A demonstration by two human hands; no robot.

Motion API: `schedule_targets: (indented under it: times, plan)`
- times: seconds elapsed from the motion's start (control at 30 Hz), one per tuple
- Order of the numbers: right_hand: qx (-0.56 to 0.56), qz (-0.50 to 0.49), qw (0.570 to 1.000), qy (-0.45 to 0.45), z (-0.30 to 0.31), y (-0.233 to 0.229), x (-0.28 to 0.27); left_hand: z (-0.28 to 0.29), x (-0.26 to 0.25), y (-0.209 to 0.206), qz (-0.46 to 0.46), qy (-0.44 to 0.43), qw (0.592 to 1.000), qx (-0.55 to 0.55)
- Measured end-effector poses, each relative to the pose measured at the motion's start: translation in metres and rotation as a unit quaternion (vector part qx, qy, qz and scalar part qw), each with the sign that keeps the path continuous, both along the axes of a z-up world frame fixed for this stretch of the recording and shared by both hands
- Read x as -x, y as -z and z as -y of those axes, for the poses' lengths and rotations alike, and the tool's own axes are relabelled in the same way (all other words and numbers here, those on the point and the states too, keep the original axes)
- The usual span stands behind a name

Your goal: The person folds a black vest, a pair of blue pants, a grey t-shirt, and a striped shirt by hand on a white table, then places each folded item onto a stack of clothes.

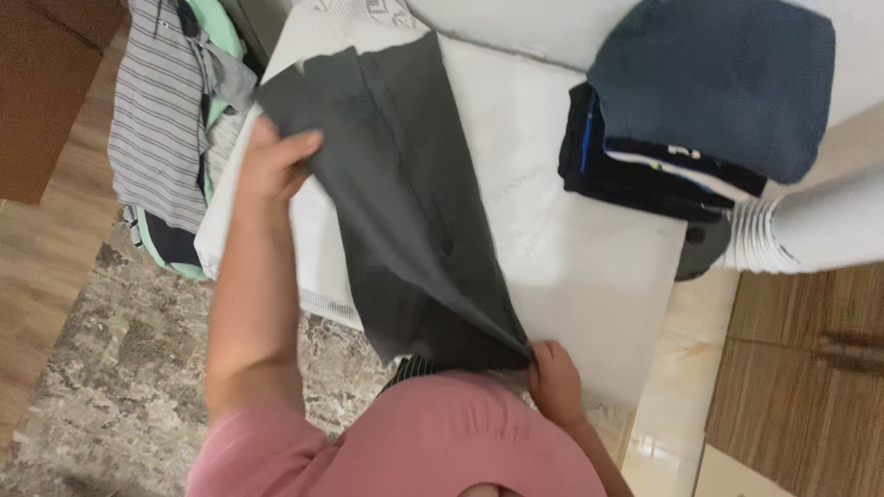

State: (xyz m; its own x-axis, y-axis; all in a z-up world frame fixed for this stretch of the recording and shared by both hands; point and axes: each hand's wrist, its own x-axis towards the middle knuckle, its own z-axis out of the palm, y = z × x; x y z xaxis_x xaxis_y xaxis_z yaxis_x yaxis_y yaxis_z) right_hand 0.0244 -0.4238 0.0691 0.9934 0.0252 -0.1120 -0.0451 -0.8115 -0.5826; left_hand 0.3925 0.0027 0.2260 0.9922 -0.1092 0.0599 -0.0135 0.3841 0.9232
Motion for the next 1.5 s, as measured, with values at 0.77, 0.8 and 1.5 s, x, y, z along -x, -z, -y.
schedule_targets:
  times: [0.77, 0.8, 1.5]
  plan:
    - [0.019, -0.142, 0.99, 0.001, -0.01, 0.031, 0.001, 0.124, -0.247, 0.227, -0.247, -0.245, 0.84, -0.416]
    - [0.023, -0.153, 0.988, -0.001, -0.009, 0.035, 0.002, 0.122, -0.248, 0.218, -0.234, -0.203, 0.836, -0.452]
    - [0.05, -0.211, 0.975, 0.057, -0.018, 0.013, -0.01, 0.099, -0.205, 0.153, -0.01, 0.023, 0.865, -0.501]
